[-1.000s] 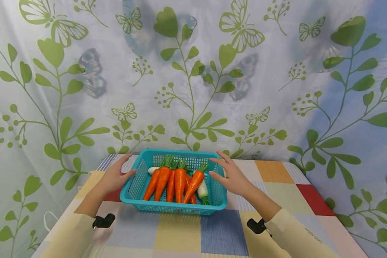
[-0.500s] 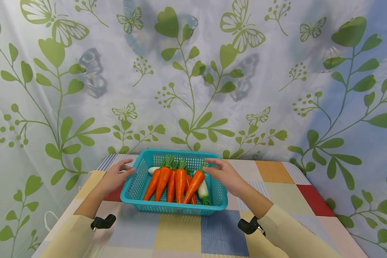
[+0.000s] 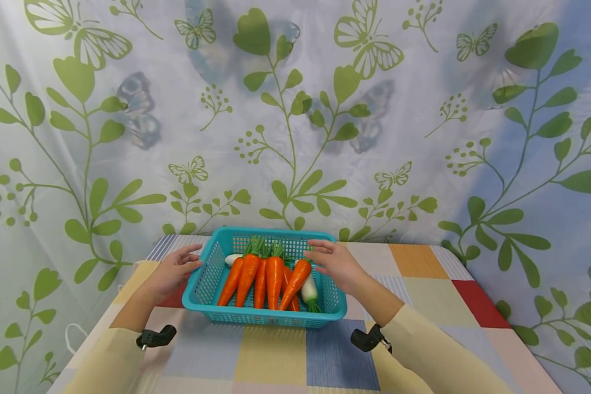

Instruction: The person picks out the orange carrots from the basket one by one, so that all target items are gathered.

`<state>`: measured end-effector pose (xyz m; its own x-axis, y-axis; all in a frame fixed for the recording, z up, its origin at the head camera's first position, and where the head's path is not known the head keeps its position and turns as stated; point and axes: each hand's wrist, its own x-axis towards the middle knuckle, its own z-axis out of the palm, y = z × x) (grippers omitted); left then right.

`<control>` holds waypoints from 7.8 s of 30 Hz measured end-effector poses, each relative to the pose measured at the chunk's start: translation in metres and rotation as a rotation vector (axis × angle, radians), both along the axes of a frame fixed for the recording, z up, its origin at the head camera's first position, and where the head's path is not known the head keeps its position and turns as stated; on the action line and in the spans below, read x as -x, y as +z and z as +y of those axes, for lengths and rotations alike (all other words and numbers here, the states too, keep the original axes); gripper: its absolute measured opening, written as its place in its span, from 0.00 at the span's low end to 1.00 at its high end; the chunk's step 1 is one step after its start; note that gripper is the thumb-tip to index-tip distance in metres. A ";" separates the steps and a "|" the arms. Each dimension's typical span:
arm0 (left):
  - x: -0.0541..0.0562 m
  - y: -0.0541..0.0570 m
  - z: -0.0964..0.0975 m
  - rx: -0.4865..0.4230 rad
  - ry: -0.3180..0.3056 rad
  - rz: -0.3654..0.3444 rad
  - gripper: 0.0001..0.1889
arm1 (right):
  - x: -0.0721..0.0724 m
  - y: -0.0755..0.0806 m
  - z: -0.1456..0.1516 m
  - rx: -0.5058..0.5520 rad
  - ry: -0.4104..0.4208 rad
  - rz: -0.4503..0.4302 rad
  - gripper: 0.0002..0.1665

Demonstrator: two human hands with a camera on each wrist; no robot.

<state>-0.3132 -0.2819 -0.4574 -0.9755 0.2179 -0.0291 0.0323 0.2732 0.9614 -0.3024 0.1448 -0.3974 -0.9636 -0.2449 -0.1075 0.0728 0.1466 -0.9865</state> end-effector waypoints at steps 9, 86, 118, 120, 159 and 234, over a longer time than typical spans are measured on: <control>0.004 -0.005 -0.006 -0.141 -0.072 -0.052 0.39 | 0.009 0.002 -0.007 -0.121 -0.011 -0.013 0.32; 0.009 -0.009 -0.008 -0.286 -0.106 -0.089 0.41 | 0.057 -0.004 -0.026 -0.404 0.108 -0.327 0.35; 0.008 -0.012 -0.009 -0.293 -0.091 -0.095 0.44 | 0.053 -0.004 -0.028 -0.364 0.131 -0.244 0.32; 0.007 -0.013 -0.009 -0.291 -0.088 -0.093 0.44 | 0.053 -0.004 -0.027 -0.355 0.129 -0.242 0.32; 0.007 -0.013 -0.007 -0.301 -0.091 -0.092 0.44 | 0.046 0.018 -0.001 -0.098 0.123 -0.118 0.29; 0.012 -0.013 -0.008 -0.270 -0.098 -0.119 0.38 | 0.012 -0.007 0.114 0.224 -0.107 0.087 0.37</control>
<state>-0.3255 -0.2895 -0.4704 -0.9426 0.3264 -0.0700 -0.0710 0.0089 0.9974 -0.3147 0.2589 -0.4046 -0.9885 -0.1496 0.0227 -0.0108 -0.0798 -0.9968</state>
